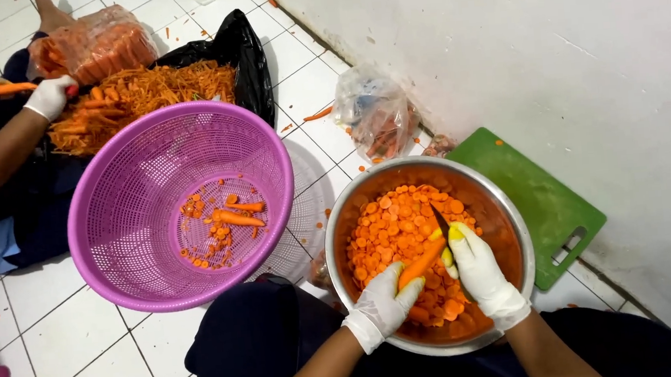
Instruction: Workers are sitting on the floor manually peeling and slicing a large quantity of carrots into a bowl and basket.
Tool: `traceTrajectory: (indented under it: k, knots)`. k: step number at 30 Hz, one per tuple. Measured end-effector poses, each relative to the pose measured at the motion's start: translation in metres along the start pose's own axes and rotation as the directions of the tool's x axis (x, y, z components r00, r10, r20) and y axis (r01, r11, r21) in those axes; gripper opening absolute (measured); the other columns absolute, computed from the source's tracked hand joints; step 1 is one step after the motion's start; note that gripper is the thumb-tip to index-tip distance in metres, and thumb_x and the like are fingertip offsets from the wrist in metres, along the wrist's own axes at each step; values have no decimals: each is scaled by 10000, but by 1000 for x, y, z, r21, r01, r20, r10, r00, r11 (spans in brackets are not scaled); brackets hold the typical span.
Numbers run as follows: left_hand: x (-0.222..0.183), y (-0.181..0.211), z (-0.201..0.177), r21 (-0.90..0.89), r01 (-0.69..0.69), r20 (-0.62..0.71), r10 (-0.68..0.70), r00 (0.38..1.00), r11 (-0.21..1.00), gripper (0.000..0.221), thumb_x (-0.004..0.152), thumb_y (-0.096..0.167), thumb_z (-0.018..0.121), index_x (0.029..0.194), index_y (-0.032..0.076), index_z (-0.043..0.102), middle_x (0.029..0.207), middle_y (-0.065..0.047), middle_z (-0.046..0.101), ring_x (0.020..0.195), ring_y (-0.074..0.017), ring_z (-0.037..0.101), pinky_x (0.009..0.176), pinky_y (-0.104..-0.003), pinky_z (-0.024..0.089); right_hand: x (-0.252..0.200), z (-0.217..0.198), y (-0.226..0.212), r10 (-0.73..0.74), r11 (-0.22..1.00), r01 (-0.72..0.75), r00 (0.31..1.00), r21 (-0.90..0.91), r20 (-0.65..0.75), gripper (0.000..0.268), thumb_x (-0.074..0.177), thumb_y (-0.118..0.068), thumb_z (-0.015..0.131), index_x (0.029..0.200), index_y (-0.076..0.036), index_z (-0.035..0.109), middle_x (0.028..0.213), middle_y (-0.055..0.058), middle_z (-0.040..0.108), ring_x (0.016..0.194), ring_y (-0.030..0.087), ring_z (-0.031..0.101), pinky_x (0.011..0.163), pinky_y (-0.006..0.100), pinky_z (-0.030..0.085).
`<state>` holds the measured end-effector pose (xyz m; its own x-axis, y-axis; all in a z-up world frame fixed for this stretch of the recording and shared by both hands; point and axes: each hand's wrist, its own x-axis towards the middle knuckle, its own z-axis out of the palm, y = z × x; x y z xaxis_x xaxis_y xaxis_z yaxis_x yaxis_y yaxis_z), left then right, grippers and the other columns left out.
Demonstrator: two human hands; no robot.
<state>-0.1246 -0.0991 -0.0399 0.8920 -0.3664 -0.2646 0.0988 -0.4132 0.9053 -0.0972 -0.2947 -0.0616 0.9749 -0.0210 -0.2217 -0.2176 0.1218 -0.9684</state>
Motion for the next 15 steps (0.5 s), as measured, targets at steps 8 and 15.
traceTrajectory:
  k: [8, 15]
  knots:
    - [-2, 9, -7, -45, 39, 11, -39, 999, 998, 343, 896, 292, 530, 1126, 40, 561, 832, -80, 644, 694, -180, 622, 671, -268, 531, -7, 7, -18, -4, 1000, 1, 995, 31, 95, 382, 1003, -251, 353, 1199, -22, 585, 599, 44, 525, 480, 99, 404, 452, 215, 337]
    - [4, 6, -6, 78, 98, 5, -99, 995, 992, 472, 864, 348, 544, 1204, 22, 513, 959, -152, 662, 816, -260, 668, 760, -316, 545, 2, 1, -13, 1, 1000, 0, 1000, 17, -20, 397, 1022, -322, 342, 1054, -1, 573, 578, 47, 495, 453, 125, 402, 430, 241, 341]
